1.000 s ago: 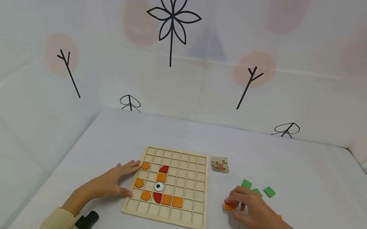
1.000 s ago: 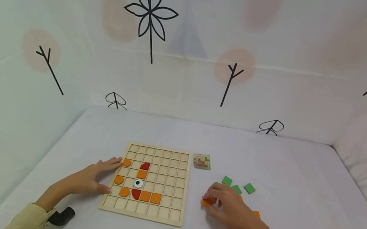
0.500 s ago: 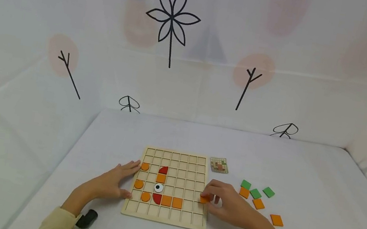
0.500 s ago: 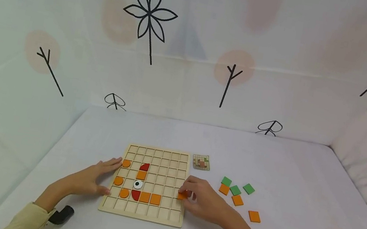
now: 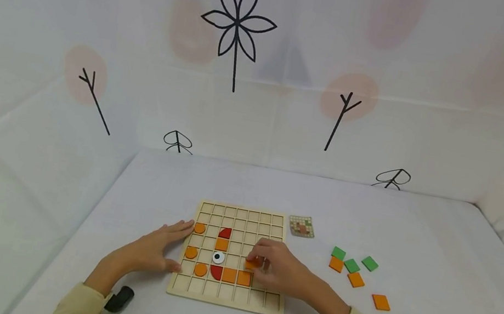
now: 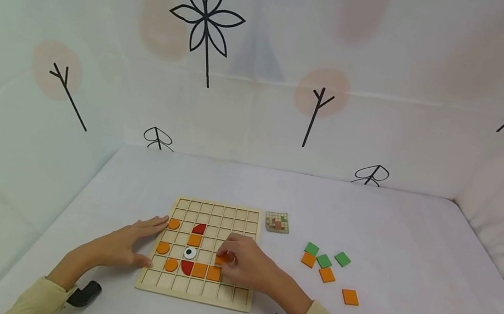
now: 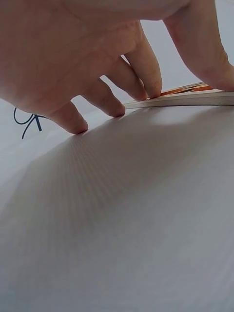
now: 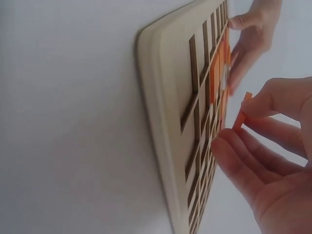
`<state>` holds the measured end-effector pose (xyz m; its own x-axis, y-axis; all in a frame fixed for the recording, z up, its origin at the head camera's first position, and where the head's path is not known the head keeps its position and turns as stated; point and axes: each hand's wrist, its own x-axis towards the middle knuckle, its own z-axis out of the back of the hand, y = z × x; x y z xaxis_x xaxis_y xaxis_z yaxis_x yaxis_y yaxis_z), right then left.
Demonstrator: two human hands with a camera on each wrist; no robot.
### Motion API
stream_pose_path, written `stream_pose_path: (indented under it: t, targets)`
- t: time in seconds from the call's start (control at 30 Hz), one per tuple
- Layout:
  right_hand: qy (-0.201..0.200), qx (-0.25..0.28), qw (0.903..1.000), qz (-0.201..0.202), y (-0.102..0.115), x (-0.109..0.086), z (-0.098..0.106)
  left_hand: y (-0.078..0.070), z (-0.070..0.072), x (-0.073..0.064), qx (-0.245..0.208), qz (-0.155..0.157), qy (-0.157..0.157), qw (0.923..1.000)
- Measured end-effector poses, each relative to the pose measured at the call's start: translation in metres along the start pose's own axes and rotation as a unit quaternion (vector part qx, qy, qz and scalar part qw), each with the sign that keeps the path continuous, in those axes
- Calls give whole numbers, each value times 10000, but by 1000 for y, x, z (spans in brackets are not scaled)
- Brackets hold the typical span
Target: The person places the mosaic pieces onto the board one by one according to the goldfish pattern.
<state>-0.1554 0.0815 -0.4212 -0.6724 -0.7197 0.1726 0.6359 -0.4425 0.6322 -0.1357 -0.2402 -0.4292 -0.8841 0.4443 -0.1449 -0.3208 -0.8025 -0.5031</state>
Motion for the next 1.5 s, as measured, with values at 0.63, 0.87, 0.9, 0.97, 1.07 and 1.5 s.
stream_pose_path:
  t: [0.63, 0.87, 0.9, 0.97, 1.07, 1.5]
  targets:
    - [72, -266, 9996, 99, 10, 30, -28, 5, 0, 0, -212, -347, -86, 9991]
    - [47, -766, 9970, -31, 17, 29, -28, 7, 4, 3, -296, -329, -63, 9990]
    - [57, -801, 9968, -59, 17, 29, -28, 7, 3, 4, -317, -315, -63, 9990]
    - [44, -858, 9963, -48, 16, 27, -27, 8, 2, 5, -357, -288, -63, 9989]
    - [35, -863, 9962, -71, 15, 23, -25, 10, 1, 5, -405, -293, -78, 9987]
    - [262, -936, 9945, -396, 15, -12, 16, 10, 0, 3, -414, -338, -124, 9985]
